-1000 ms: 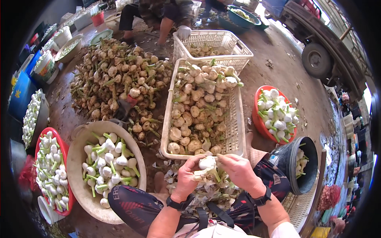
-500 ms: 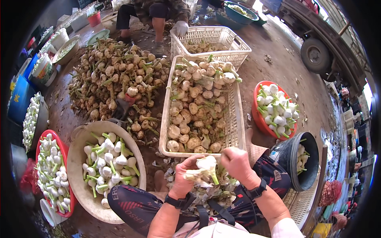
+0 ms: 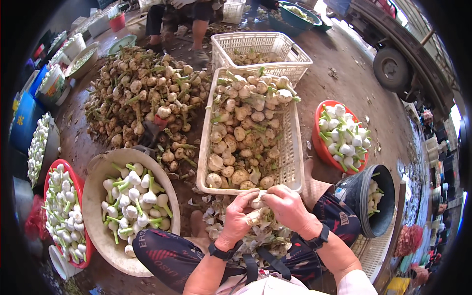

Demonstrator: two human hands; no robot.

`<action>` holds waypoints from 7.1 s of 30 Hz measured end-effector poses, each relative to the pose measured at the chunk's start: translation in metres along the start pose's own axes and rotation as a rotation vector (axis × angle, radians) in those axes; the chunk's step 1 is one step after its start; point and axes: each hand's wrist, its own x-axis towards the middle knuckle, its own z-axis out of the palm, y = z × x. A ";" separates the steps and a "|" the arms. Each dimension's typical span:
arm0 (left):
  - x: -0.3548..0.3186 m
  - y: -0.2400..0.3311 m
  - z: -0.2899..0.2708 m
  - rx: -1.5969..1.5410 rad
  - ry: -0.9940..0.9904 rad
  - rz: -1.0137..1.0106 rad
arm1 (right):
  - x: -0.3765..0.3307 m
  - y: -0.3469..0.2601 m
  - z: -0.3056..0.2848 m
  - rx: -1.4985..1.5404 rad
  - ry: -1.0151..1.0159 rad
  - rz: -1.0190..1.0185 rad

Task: The person sits on the ground and peels the outer layers of white, bulbous vegetables by hand. They remove the outer skin and trim the stems, placing the cleaned vegetables into a nearby container. The process is repetitive, with the person handling each vegetable individually.

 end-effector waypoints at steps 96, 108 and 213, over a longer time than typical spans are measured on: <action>0.001 -0.035 0.009 0.087 0.364 -0.083 | -0.022 -0.019 0.036 0.578 0.184 0.697; 0.008 -0.024 0.004 0.707 0.351 0.344 | -0.008 -0.014 0.055 0.274 0.260 0.623; -0.005 -0.013 0.006 -0.571 0.296 -0.399 | -0.023 0.002 0.053 1.219 0.483 1.007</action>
